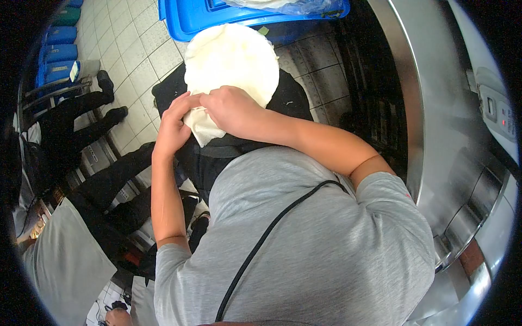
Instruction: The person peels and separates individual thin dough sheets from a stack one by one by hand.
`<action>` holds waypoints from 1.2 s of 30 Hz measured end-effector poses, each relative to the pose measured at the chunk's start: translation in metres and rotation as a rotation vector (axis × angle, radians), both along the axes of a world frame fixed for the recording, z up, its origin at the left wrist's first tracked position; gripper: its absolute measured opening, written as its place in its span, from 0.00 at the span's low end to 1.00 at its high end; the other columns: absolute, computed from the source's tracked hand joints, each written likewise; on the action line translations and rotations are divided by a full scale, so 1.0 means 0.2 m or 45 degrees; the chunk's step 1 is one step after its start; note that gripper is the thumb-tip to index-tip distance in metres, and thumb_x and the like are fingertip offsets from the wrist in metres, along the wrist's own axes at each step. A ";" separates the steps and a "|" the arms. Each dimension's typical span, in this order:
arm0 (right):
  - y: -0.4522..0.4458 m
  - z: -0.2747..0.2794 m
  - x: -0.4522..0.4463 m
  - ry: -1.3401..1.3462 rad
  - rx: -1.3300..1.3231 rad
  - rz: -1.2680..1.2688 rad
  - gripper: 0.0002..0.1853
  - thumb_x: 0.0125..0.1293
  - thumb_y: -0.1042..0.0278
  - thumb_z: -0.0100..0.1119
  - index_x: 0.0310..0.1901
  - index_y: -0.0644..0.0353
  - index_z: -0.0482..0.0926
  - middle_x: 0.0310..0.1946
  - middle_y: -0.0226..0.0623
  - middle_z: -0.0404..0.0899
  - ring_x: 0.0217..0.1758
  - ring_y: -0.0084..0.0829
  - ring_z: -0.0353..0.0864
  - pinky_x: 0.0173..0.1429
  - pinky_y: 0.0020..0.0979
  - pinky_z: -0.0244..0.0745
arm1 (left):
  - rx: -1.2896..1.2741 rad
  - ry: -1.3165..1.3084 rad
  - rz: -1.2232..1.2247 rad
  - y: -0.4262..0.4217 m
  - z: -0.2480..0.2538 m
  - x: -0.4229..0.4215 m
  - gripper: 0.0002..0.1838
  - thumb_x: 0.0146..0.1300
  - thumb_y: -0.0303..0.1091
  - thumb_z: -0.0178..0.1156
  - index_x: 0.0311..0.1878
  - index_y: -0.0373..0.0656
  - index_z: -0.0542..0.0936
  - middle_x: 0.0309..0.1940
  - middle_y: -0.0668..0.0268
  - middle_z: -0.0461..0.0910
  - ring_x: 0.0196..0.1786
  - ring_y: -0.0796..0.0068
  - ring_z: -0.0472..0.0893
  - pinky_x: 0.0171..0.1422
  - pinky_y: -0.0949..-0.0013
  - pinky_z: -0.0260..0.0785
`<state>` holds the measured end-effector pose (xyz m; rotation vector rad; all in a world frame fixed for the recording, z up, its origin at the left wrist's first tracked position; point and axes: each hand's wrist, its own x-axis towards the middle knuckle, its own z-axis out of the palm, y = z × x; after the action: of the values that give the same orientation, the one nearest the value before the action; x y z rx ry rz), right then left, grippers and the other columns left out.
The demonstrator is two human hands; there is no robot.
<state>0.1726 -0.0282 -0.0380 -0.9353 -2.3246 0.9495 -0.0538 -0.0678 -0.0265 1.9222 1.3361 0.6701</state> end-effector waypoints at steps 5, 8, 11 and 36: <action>-0.03 0.01 -0.01 0.065 -0.047 0.020 0.05 0.69 0.72 0.72 0.38 0.62 0.84 0.35 0.46 0.87 0.41 0.51 0.88 0.50 0.50 0.83 | 0.057 0.125 0.026 -0.04 0.08 0.01 0.21 0.58 0.17 0.68 0.55 0.44 0.90 0.56 0.63 0.92 0.75 0.53 0.82 0.89 0.41 0.61; -0.03 0.01 -0.02 0.078 -0.118 0.040 0.04 0.70 0.72 0.70 0.40 0.63 0.85 0.36 0.47 0.88 0.42 0.51 0.89 0.51 0.48 0.84 | 0.036 0.141 0.021 -0.04 0.06 -0.02 0.19 0.59 0.18 0.69 0.54 0.44 0.90 0.55 0.66 0.92 0.77 0.53 0.80 0.90 0.41 0.58; 0.03 0.05 0.01 0.205 -0.269 0.051 0.06 0.72 0.73 0.69 0.45 0.65 0.87 0.39 0.48 0.89 0.45 0.52 0.90 0.54 0.47 0.85 | -0.001 0.159 0.030 -0.04 0.04 -0.08 0.19 0.59 0.18 0.69 0.54 0.44 0.90 0.56 0.67 0.92 0.77 0.51 0.80 0.89 0.41 0.59; 0.24 0.29 0.34 -0.496 -0.354 0.331 0.18 0.59 0.68 0.83 0.47 0.58 0.84 0.50 0.41 0.84 0.62 0.47 0.82 0.66 0.44 0.80 | 0.117 0.223 -0.212 0.00 0.20 0.25 0.09 0.67 0.26 0.70 0.49 0.44 0.88 0.45 0.64 0.88 0.56 0.58 0.83 0.71 0.55 0.71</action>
<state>0.2398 0.0203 0.0194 -1.0160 -2.7393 1.3224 -0.0047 -0.0685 0.0127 2.1804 1.2501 0.4980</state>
